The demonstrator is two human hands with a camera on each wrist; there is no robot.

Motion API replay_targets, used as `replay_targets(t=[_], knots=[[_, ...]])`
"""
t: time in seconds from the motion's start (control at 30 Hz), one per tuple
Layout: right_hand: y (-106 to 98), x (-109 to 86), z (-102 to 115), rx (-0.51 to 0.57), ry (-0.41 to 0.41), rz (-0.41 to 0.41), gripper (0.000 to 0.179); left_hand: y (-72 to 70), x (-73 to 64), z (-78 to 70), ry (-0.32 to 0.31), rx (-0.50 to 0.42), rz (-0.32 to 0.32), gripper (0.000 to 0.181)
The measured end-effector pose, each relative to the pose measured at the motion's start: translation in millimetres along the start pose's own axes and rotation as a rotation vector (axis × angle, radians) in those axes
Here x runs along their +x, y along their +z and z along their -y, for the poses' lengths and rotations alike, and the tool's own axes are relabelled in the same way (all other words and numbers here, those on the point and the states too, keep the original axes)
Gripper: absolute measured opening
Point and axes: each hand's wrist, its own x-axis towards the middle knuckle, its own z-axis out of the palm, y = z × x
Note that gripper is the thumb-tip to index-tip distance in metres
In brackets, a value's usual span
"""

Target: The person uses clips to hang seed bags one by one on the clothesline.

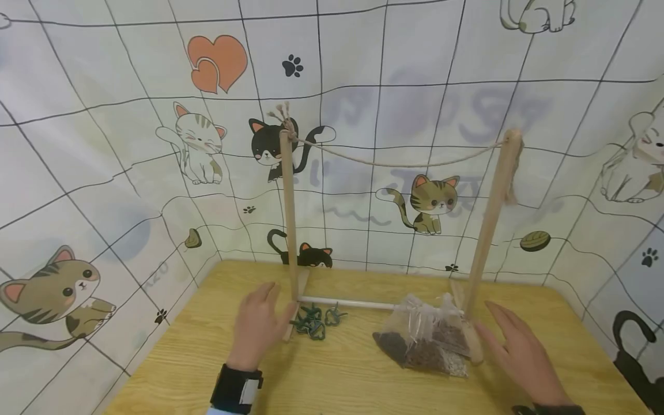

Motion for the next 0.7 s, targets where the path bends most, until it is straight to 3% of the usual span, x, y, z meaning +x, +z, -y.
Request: replay_targets(t=[0.17,0.37,0.53,0.7], knots=[[-4.0,7.0,20.5,0.051,-0.056,-0.057,0.056,-0.5,10.1,-15.7,0.041,-0.052,-0.034,0.05],[-1.1,15.1,43.4,0.113,-0.158,-0.11,0.045,3.3,18.8,-35.5,0.012,-0.108,0.031,0.05],[5.7,22.1,58.8,0.114,-0.171,-0.101,0.043,10.0,24.6,-47.7,0.045,-0.11,0.034,0.048],[20.0,27.4,66.0,0.119,-0.194,-0.093,0.038,19.5,27.6,-57.4,0.031,-0.118,0.066,0.045]])
